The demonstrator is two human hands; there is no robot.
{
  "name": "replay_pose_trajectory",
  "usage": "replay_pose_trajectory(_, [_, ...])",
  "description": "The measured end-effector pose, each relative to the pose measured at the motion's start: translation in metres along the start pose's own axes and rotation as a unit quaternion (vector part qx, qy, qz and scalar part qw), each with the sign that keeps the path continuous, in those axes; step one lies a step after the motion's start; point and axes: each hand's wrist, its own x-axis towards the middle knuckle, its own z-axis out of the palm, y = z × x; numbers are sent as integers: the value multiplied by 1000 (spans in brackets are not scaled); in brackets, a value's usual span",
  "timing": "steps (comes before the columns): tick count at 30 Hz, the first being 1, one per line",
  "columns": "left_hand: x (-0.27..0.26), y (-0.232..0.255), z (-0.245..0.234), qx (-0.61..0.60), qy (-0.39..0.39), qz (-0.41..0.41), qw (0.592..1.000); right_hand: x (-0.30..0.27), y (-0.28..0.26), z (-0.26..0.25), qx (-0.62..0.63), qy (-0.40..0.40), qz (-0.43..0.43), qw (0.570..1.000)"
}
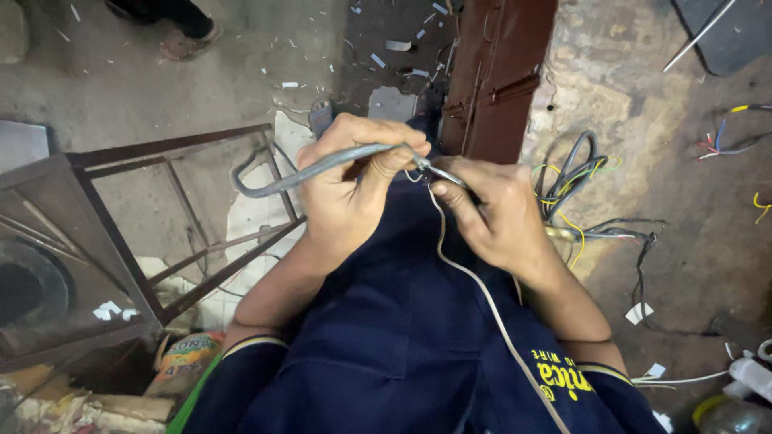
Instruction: The person strips the outer insulation from a grey cable using large shears, then separates the inner colored wires. The person continues to strip and trim the inner wires with the shears.
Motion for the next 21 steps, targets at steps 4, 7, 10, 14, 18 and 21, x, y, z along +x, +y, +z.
replay_pose_trajectory(4, [1,-1,-4,114,-14,54,992,4,-5,-9,25,-36,68,997])
replay_pose_trajectory(7, [-2,-2,-4,126,-20,61,990,5,-9,-12,28,-61,112,991])
replay_pose_trajectory(10, [-2,-4,-3,106,-23,63,992,6,-10,-16,25,-74,129,989])
replay_pose_trajectory(14, [-3,-7,-3,90,-27,74,993,4,-6,-18,49,-79,122,988])
replay_pose_trajectory(18, [-3,-9,-2,90,-35,91,991,5,-1,-20,82,-106,157,978])
replay_pose_trajectory(21, [-3,-9,-2,66,-34,80,994,4,1,-20,86,-109,153,978])
